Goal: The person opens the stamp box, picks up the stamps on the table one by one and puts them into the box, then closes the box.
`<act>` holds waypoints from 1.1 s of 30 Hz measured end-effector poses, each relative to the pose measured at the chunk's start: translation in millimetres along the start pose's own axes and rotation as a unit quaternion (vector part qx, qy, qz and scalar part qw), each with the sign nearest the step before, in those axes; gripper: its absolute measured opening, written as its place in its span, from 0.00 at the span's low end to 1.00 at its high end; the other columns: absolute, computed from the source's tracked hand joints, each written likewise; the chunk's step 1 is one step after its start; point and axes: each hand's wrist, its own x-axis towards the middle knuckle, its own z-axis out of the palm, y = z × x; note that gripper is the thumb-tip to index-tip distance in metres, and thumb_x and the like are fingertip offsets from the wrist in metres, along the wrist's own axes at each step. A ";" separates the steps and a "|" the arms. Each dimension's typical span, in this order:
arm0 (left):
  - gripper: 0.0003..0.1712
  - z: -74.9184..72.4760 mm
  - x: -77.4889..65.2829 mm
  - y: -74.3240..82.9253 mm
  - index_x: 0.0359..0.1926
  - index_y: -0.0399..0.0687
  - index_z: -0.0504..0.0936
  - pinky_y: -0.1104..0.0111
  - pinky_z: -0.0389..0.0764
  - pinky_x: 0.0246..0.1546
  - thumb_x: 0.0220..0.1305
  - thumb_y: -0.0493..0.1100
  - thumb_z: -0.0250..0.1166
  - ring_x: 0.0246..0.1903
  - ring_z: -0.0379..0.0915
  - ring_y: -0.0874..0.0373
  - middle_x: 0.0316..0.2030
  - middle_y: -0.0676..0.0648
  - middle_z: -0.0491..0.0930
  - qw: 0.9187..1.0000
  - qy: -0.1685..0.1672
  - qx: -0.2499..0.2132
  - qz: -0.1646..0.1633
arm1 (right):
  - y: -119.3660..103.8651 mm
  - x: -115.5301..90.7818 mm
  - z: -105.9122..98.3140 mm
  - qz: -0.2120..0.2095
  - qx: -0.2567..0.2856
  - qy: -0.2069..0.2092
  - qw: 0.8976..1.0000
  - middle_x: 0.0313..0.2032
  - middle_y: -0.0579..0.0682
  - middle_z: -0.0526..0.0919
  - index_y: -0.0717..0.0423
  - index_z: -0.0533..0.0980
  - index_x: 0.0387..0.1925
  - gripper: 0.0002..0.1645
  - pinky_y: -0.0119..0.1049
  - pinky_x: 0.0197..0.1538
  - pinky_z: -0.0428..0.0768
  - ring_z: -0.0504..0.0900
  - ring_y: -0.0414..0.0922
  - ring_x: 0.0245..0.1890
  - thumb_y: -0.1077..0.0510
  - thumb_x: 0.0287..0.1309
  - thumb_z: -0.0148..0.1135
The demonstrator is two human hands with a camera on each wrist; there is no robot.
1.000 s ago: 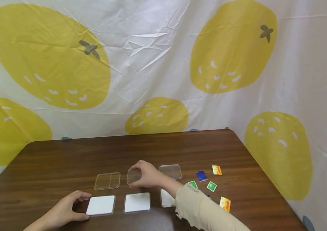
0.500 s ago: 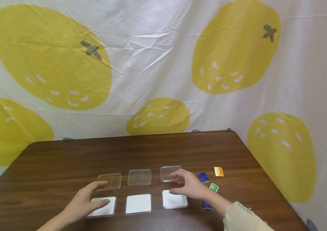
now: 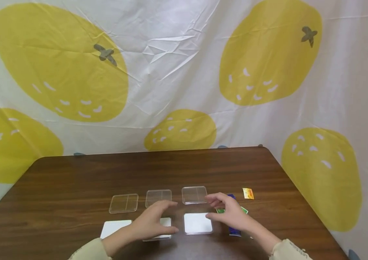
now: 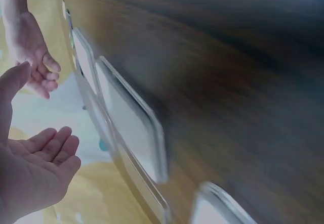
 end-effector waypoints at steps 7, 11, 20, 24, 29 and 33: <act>0.42 9.7 14.9 13.5 0.55 0.37 0.70 0.63 0.69 0.53 0.43 0.57 0.71 0.52 0.68 0.52 0.52 0.44 0.74 0.999 -0.035 0.021 -0.017 | 2.0 -5.6 -9.4 0.020 0.005 0.006 1.000 0.45 0.61 0.75 0.69 0.68 0.52 0.29 0.43 0.46 0.75 0.75 0.50 0.42 0.59 0.51 0.63; 0.42 12.8 15.6 13.9 0.54 0.37 0.71 0.65 0.70 0.52 0.41 0.57 0.71 0.50 0.68 0.53 0.50 0.45 0.74 0.997 -0.057 0.046 -0.024 | 8.7 -3.0 -12.0 0.029 -0.003 0.017 0.999 0.44 0.61 0.76 0.70 0.68 0.51 0.28 0.39 0.46 0.76 0.75 0.52 0.41 0.58 0.50 0.64; 0.34 20.2 17.7 7.1 0.48 0.40 0.75 0.69 0.71 0.47 0.41 0.53 0.73 0.44 0.70 0.59 0.42 0.48 0.76 0.996 -0.062 0.062 -0.017 | 22.8 3.4 -27.6 0.099 -0.025 0.050 0.994 0.40 0.60 0.76 0.70 0.71 0.48 0.26 0.31 0.41 0.76 0.75 0.45 0.38 0.58 0.50 0.64; 0.31 23.6 18.7 6.2 0.46 0.41 0.77 0.71 0.71 0.45 0.40 0.50 0.73 0.40 0.70 0.62 0.39 0.50 0.76 0.996 -0.061 0.071 -0.012 | 27.8 2.4 -33.0 0.098 -0.036 0.034 0.994 0.38 0.60 0.78 0.71 0.73 0.45 0.21 0.29 0.36 0.76 0.76 0.39 0.34 0.60 0.52 0.62; 0.30 27.2 20.2 5.6 0.45 0.42 0.78 0.72 0.72 0.40 0.38 0.50 0.74 0.36 0.68 0.63 0.36 0.51 0.76 0.995 -0.051 0.079 -0.024 | 31.9 -0.6 -33.3 0.082 -0.066 0.010 0.994 0.36 0.59 0.80 0.71 0.76 0.39 0.14 0.29 0.33 0.75 0.76 0.38 0.32 0.65 0.51 0.61; 0.30 29.7 21.8 6.2 0.43 0.42 0.79 0.74 0.71 0.35 0.38 0.50 0.74 0.33 0.66 0.64 0.33 0.53 0.75 0.995 -0.043 0.085 -0.031 | 32.4 -1.3 -29.6 0.080 -0.095 0.005 0.992 0.32 0.55 0.81 0.69 0.78 0.34 0.11 0.29 0.30 0.75 0.75 0.37 0.28 0.65 0.48 0.62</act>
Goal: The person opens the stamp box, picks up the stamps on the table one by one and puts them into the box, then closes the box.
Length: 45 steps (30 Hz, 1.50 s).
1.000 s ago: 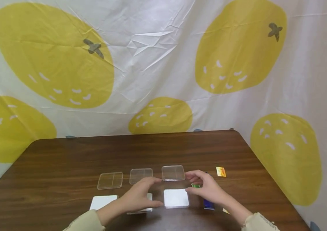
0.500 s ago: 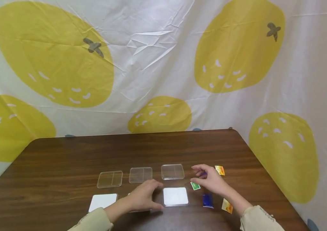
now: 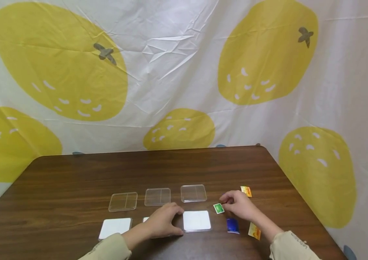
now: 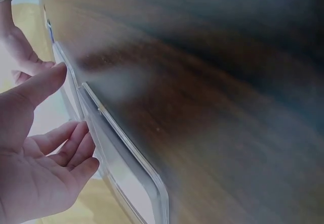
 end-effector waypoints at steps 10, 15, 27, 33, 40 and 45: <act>0.28 5.3 3.0 0.8 0.38 0.43 0.79 0.74 0.71 0.34 0.34 0.50 0.76 0.32 0.65 0.64 0.30 0.54 0.73 1.000 0.021 0.012 -0.004 | -3.7 0.1 7.7 0.022 -0.030 0.013 0.999 0.26 0.51 0.80 0.66 0.79 0.30 0.09 0.28 0.25 0.75 0.75 0.37 0.24 0.65 0.43 0.66; 0.28 5.9 3.0 0.3 0.39 0.43 0.79 0.74 0.71 0.35 0.34 0.50 0.76 0.33 0.64 0.63 0.31 0.54 0.72 1.000 0.022 0.005 -0.009 | -4.4 0.9 8.7 0.022 -0.040 0.014 0.999 0.27 0.51 0.80 0.66 0.79 0.29 0.09 0.28 0.25 0.74 0.75 0.38 0.24 0.65 0.42 0.67; 0.29 6.6 3.0 -0.8 0.40 0.43 0.79 0.74 0.71 0.35 0.35 0.51 0.76 0.33 0.64 0.63 0.31 0.54 0.72 1.000 0.019 -0.002 -0.011 | -4.7 1.5 13.2 -0.019 -0.121 0.051 0.991 0.25 0.48 0.77 0.65 0.81 0.26 0.07 0.26 0.23 0.70 0.69 0.32 0.22 0.68 0.38 0.68; 0.29 6.8 3.7 -1.1 0.40 0.43 0.79 0.74 0.71 0.35 0.35 0.51 0.76 0.34 0.65 0.63 0.32 0.54 0.73 1.000 0.019 -0.001 -0.010 | -4.4 2.3 14.4 -0.027 -0.146 0.053 0.987 0.23 0.45 0.75 0.66 0.82 0.27 0.08 0.26 0.22 0.67 0.65 0.32 0.21 0.68 0.38 0.68; 0.29 6.1 3.5 -0.7 0.41 0.43 0.79 0.74 0.71 0.35 0.35 0.51 0.75 0.33 0.65 0.63 0.32 0.54 0.73 1.000 0.018 0.000 -0.010 | -4.3 2.5 14.8 -0.024 -0.148 0.055 0.987 0.23 0.46 0.75 0.66 0.82 0.26 0.07 0.26 0.21 0.67 0.65 0.31 0.20 0.68 0.38 0.68; 0.30 6.4 3.6 -0.9 0.41 0.43 0.79 0.73 0.71 0.36 0.35 0.51 0.76 0.34 0.65 0.63 0.32 0.54 0.73 1.000 0.017 0.001 -0.011 | -5.8 2.8 14.6 -0.007 -0.133 0.054 0.990 0.24 0.47 0.76 0.63 0.82 0.24 0.06 0.26 0.22 0.69 0.68 0.32 0.20 0.68 0.37 0.69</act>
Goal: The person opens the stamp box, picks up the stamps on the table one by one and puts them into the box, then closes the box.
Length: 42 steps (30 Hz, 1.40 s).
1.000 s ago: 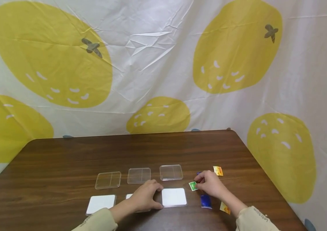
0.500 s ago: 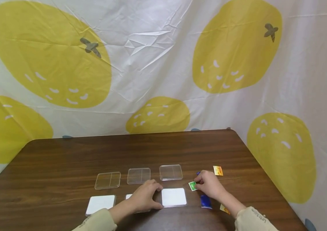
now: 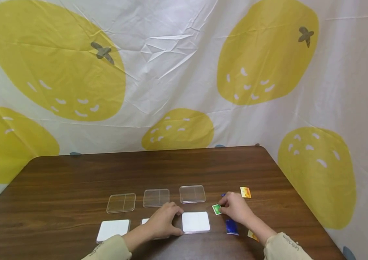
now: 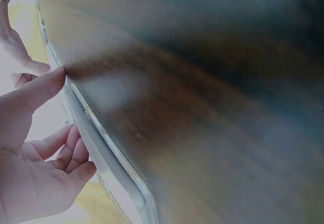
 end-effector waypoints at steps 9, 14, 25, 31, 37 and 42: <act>0.29 1.2 0.7 -1.0 0.40 0.43 0.79 0.74 0.71 0.35 0.34 0.51 0.76 0.33 0.65 0.63 0.31 0.54 0.72 1.000 0.006 0.003 0.002 | -0.9 3.4 -1.0 0.023 0.049 -0.013 0.998 0.19 0.46 0.77 0.62 0.76 0.21 0.08 0.27 0.23 0.73 0.72 0.34 0.20 0.69 0.36 0.68; 0.28 0.0 0.4 -0.1 0.39 0.42 0.79 0.73 0.71 0.36 0.35 0.50 0.76 0.34 0.65 0.63 0.32 0.53 0.74 1.000 0.002 -0.003 0.002 | -1.7 5.3 -1.6 0.047 0.065 -0.013 0.997 0.19 0.47 0.76 0.63 0.76 0.21 0.07 0.28 0.23 0.73 0.72 0.37 0.20 0.70 0.36 0.67; 0.28 0.1 0.0 1.3 0.39 0.42 0.79 0.73 0.71 0.36 0.35 0.50 0.76 0.34 0.65 0.63 0.32 0.53 0.74 1.000 0.000 -0.003 0.001 | 2.6 6.1 -1.7 0.046 0.037 0.001 0.998 0.18 0.45 0.76 0.59 0.76 0.18 0.05 0.28 0.23 0.71 0.69 0.35 0.19 0.68 0.41 0.64; 0.29 1.1 0.0 1.0 0.40 0.42 0.79 0.73 0.71 0.36 0.35 0.50 0.76 0.34 0.65 0.63 0.32 0.53 0.73 1.000 -0.002 -0.004 -0.002 | 6.0 5.6 -3.9 0.031 0.054 -0.011 0.998 0.19 0.45 0.76 0.59 0.76 0.19 0.04 0.28 0.24 0.71 0.70 0.34 0.20 0.67 0.43 0.63; 0.29 -0.2 -0.4 1.0 0.40 0.42 0.79 0.73 0.71 0.37 0.35 0.50 0.75 0.35 0.65 0.63 0.32 0.53 0.73 1.000 0.004 -0.004 -0.001 | 9.3 5.4 -7.8 0.026 0.108 -0.032 0.993 0.20 0.47 0.76 0.63 0.76 0.21 0.03 0.28 0.23 0.72 0.70 0.34 0.20 0.68 0.45 0.62; 0.29 -0.7 -0.5 1.0 0.40 0.42 0.79 0.73 0.71 0.37 0.35 0.50 0.75 0.35 0.66 0.62 0.32 0.53 0.74 1.000 0.008 -0.003 0.003 | 11.5 4.2 -10.1 0.036 0.154 -0.055 0.986 0.20 0.48 0.75 0.65 0.75 0.23 0.03 0.29 0.20 0.73 0.70 0.34 0.17 0.69 0.47 0.61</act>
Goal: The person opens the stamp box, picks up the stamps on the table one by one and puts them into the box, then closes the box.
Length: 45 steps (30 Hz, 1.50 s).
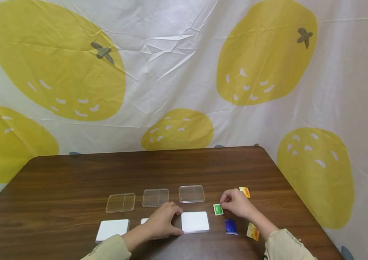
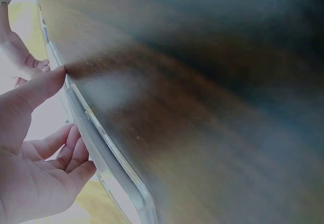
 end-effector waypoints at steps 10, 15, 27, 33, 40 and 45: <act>0.29 1.3 1.6 -1.5 0.40 0.42 0.79 0.73 0.71 0.37 0.35 0.52 0.75 0.35 0.66 0.63 0.32 0.53 0.74 1.000 -0.006 -0.002 -0.003 | -3.4 -2.0 -1.6 -0.017 0.036 -0.024 0.999 0.20 0.48 0.77 0.65 0.75 0.23 0.04 0.31 0.22 0.75 0.73 0.36 0.20 0.67 0.48 0.61; 0.29 0.4 1.2 -0.3 0.40 0.42 0.79 0.74 0.71 0.36 0.35 0.52 0.75 0.35 0.66 0.63 0.32 0.54 0.74 1.000 -0.006 -0.001 -0.002 | -5.7 -3.8 -1.4 -0.056 0.083 -0.040 0.994 0.20 0.44 0.76 0.63 0.75 0.23 0.04 0.32 0.21 0.76 0.74 0.36 0.20 0.66 0.49 0.59; 0.30 -0.6 0.5 1.7 0.40 0.43 0.79 0.73 0.71 0.36 0.35 0.53 0.75 0.34 0.65 0.63 0.31 0.54 0.73 1.000 -0.005 0.000 -0.006 | -22.3 -3.3 2.1 0.025 0.112 -0.075 0.991 0.23 0.52 0.77 0.71 0.75 0.28 0.05 0.33 0.26 0.78 0.75 0.39 0.22 0.68 0.49 0.58; 0.29 4.7 0.5 -3.4 0.39 0.41 0.79 0.72 0.71 0.35 0.36 0.53 0.74 0.34 0.65 0.62 0.31 0.53 0.73 1.000 0.012 0.002 0.014 | -22.8 -2.8 7.3 0.030 0.126 -0.089 0.988 0.23 0.53 0.78 0.72 0.74 0.28 0.07 0.34 0.26 0.78 0.76 0.40 0.22 0.67 0.49 0.59; 0.29 0.9 -0.1 -0.3 0.39 0.41 0.79 0.72 0.71 0.36 0.36 0.52 0.75 0.34 0.65 0.63 0.31 0.53 0.73 1.000 0.007 -0.001 0.006 | -28.1 -1.8 15.7 0.034 0.139 -0.116 0.983 0.23 0.56 0.79 0.72 0.75 0.27 0.08 0.33 0.25 0.78 0.75 0.40 0.22 0.67 0.49 0.59; 0.30 0.4 0.6 0.6 0.40 0.43 0.79 0.73 0.71 0.36 0.35 0.53 0.75 0.35 0.66 0.63 0.32 0.54 0.73 1.000 -0.003 0.004 -0.005 | -27.6 -0.5 21.7 0.042 0.151 -0.119 0.980 0.23 0.54 0.80 0.73 0.74 0.28 0.09 0.32 0.25 0.78 0.76 0.40 0.21 0.67 0.48 0.59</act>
